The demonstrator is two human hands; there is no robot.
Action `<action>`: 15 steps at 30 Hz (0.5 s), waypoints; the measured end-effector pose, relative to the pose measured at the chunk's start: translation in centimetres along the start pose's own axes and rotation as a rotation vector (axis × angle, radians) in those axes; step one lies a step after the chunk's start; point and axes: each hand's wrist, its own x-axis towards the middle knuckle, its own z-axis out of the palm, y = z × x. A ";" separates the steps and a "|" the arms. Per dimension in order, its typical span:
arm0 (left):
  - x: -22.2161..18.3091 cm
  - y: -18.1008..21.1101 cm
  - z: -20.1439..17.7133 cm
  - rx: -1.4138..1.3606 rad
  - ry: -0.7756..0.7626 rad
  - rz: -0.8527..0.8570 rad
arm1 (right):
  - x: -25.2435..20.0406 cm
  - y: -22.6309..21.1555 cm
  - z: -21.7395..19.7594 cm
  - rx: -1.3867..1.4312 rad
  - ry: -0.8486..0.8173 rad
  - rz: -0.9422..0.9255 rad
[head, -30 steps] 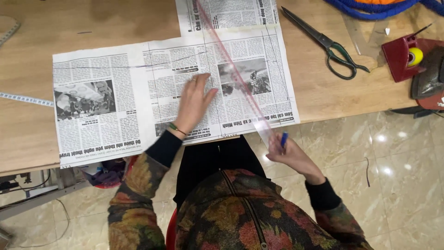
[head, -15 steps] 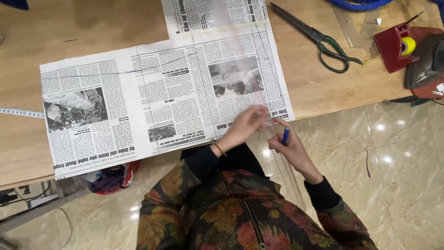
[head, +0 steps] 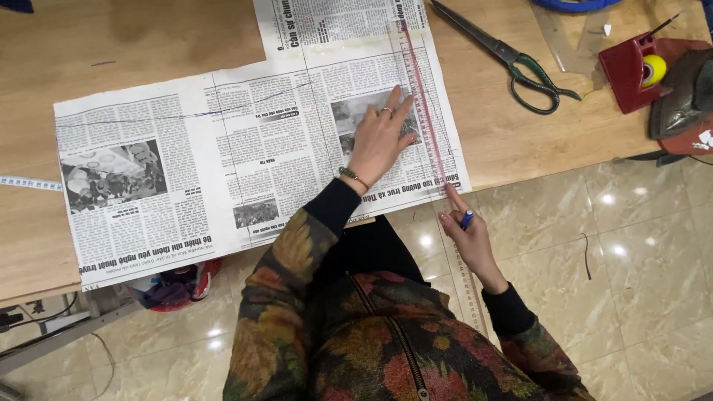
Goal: The person is drafting a pattern on a sheet of newspaper using a ruler, a blue pen, and a grey template.
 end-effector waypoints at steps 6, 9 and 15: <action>1.4 -0.2 0.3 0.076 -0.088 -0.110 | 1.1 -0.3 0.0 0.041 0.007 0.023; 2.1 -1.6 2.6 0.047 -0.044 -0.147 | 1.5 -1.2 0.1 0.029 -0.002 0.035; 2.8 -1.2 2.2 0.081 -0.095 -0.163 | 2.1 -1.1 -0.3 -0.015 -0.015 0.028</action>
